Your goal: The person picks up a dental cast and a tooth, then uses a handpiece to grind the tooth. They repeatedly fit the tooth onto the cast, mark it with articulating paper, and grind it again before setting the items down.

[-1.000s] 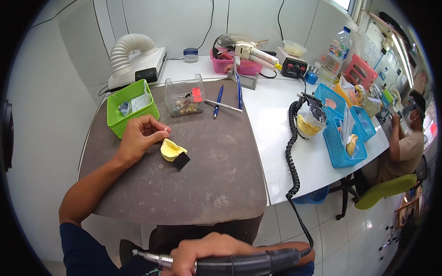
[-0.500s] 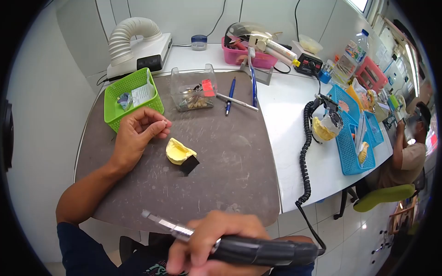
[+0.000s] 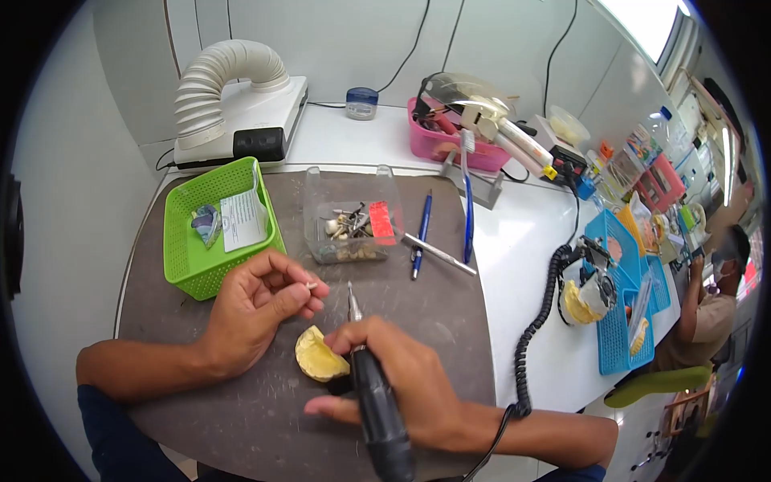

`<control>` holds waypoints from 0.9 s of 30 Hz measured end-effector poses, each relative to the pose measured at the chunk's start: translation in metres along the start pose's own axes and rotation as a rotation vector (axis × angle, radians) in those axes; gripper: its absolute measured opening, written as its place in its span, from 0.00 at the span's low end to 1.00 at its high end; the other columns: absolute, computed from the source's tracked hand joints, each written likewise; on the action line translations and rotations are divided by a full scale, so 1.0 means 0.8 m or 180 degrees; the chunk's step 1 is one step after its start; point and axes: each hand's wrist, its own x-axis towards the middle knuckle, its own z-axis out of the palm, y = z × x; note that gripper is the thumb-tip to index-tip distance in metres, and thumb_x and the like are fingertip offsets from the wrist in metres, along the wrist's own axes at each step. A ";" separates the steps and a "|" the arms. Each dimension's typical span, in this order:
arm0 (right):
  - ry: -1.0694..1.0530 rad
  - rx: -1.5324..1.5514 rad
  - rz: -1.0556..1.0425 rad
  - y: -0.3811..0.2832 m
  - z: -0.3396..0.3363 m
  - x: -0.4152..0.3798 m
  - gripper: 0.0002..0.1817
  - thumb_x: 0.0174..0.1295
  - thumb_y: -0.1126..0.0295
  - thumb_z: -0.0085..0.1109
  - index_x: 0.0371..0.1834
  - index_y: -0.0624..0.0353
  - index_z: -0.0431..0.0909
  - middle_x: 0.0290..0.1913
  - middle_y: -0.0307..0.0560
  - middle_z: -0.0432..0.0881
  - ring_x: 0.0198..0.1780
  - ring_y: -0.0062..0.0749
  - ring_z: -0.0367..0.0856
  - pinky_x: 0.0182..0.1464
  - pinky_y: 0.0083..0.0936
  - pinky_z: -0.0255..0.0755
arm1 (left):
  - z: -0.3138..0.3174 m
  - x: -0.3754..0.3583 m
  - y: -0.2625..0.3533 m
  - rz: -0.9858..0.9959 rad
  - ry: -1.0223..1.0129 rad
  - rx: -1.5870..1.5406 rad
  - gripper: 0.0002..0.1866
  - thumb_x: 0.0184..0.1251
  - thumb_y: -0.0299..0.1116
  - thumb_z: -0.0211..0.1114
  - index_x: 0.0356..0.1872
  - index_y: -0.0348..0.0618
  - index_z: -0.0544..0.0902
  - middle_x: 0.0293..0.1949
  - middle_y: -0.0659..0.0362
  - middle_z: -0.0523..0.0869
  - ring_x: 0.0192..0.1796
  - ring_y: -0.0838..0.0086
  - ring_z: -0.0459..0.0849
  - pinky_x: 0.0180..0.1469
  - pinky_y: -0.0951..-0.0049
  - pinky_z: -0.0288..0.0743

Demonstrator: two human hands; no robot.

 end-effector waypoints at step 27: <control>0.0704 -0.0244 -0.1513 0.033 -0.016 0.039 0.17 0.49 0.78 0.76 0.43 0.65 0.84 0.36 0.53 0.86 0.39 0.41 0.89 0.39 0.30 0.84 | 0.001 -0.019 0.004 -0.0731 -0.0147 -0.1128 0.10 0.73 0.24 0.68 0.50 0.33 0.80 0.49 0.52 0.88 0.51 0.74 0.88 0.57 0.75 0.84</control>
